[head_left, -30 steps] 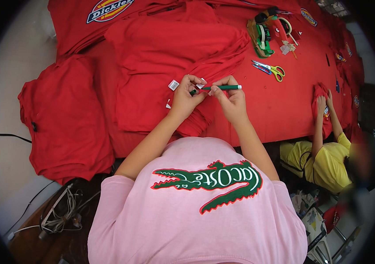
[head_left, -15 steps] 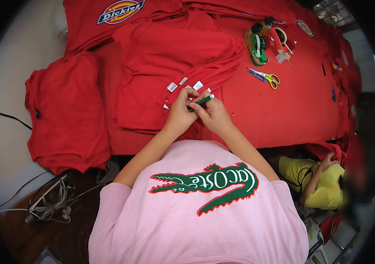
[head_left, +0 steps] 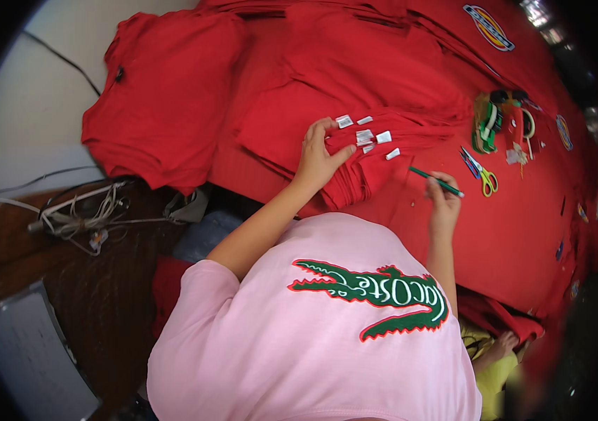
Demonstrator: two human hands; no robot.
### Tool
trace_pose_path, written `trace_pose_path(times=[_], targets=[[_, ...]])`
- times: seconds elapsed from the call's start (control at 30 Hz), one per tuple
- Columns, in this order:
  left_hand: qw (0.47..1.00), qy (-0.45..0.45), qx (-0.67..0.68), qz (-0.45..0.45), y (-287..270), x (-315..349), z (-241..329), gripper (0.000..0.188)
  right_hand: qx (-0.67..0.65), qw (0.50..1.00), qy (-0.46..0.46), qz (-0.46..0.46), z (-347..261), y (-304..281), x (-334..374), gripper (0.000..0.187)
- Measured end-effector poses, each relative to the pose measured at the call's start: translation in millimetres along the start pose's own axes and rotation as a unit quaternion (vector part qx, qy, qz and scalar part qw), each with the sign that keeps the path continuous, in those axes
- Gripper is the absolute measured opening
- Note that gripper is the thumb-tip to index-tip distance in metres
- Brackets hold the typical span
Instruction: The person organizes a stack of red shirts on a table, writing notes in a notepad and using a pen to mark labels before trimming a thread with shears.
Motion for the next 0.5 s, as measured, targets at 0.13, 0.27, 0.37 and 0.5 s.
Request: trace_pose_path(times=[0.13, 0.27, 0.37, 0.5], targets=[[0.994, -0.112, 0.014, 0.008, 14, -27, -32, 0.085, -0.079, 0.996, -0.009, 0.038, -15, -49, -28, 0.015], [0.977, -0.142, -0.041, -0.155, 34, -28, -16, 0.075, -0.117, 0.992, -0.023, 0.034, -44, -54, -51, 0.016], [0.93, -0.059, 0.135, -0.336, 75, 20, 48, 0.053, -0.077, 0.994, -0.082, 0.016, -62, -46, -58, 0.016], [0.834, 0.091, 0.017, -0.544, 99, 86, 98, 0.062, 0.011, 0.991, -0.13, -0.032, -58, -31, -54, 0.021]])
Point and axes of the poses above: each hand's wrist, its own x-axis away from the middle knuckle, its own y-axis out of the palm, z = x × y, the point moved 2 cm from there along -x, towards the middle knuckle, and after that the axes turned 4 degrees about -y, right-handed, at the moved point
